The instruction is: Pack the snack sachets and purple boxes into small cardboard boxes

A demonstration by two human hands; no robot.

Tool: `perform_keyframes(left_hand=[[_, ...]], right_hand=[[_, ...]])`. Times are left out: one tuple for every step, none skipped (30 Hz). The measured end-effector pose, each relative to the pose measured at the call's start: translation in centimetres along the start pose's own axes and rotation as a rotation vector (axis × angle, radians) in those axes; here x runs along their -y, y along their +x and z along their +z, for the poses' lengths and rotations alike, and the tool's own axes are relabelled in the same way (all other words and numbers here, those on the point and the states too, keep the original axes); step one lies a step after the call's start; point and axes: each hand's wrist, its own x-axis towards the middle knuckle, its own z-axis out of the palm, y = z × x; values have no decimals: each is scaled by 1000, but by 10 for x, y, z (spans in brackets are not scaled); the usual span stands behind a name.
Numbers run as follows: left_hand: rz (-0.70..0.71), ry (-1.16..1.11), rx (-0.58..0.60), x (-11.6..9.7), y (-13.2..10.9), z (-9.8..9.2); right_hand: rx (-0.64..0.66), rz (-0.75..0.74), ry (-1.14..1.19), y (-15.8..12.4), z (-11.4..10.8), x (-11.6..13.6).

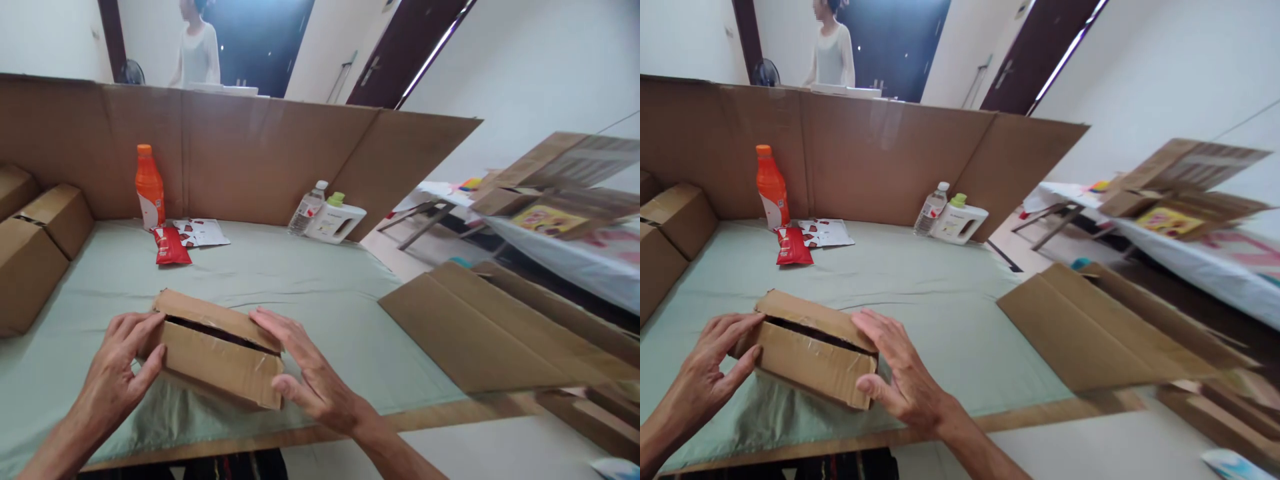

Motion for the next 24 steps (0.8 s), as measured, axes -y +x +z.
perform_keyframes(left_hand=[[3, 6, 15, 0, 1, -1], [-1, 12, 16, 0, 1, -1], [-6, 20, 5, 0, 2, -1], [-10, 32, -5, 1, 4, 0], [-10, 47, -8, 2, 5, 1], [-8, 64, 1, 3, 6, 4], [-2, 81, 19, 4, 8, 6], [4, 97, 42, 5, 9, 9], [11, 107, 61, 5, 9, 11], [15, 108, 67, 5, 9, 12], [15, 100, 55, 5, 9, 12], [11, 85, 29, 6, 8, 12], [7, 68, -9, 7, 8, 12], [3, 53, -55, 10, 7, 11], [7, 44, -93, 14, 7, 12], [42, 36, -104, 20, 7, 12], [101, 22, -84, 26, 8, 14], [173, 0, -38, 32, 9, 17], [239, -27, 19, 39, 10, 20], [287, -55, 72, 44, 11, 22], [305, -78, 113, 49, 11, 24], [297, -90, 134, 52, 10, 24], [278, -93, 143, 54, 10, 24], [269, -93, 157, 54, 9, 22]], right_hand=[[-14, -16, -23, -2, 2, 1], [-24, -28, -49, -4, 3, 2], [-28, -35, -77, -5, 4, 4], [-26, -28, -100, -5, 4, 5], [-18, -13, -117, -4, 5, 7], [-4, 2, -131, -3, 5, 8], [13, 15, -140, -2, 6, 9], [31, 24, -148, -1, 6, 9], [47, 31, -154, 0, 7, 10], [60, 36, -158, 1, 7, 10], [73, 39, -162, 2, 6, 10], [87, 44, -167, 2, 6, 10], [103, 47, -174, 3, 6, 10], [123, 48, -183, 5, 5, 10], [141, 51, -192, 6, 5, 9], [158, 56, -199, 8, 4, 9], [172, 62, -201, 9, 2, 9], [182, 66, -196, 10, 1, 8], [193, 66, -186, 9, 0, 8], [204, 65, -172, 7, -1, 8], [211, 60, -158, 3, -1, 8], [213, 60, -146, -2, 0, 8], [206, 66, -139, -9, 2, 7], [193, 78, -138, -17, 5, 6]])
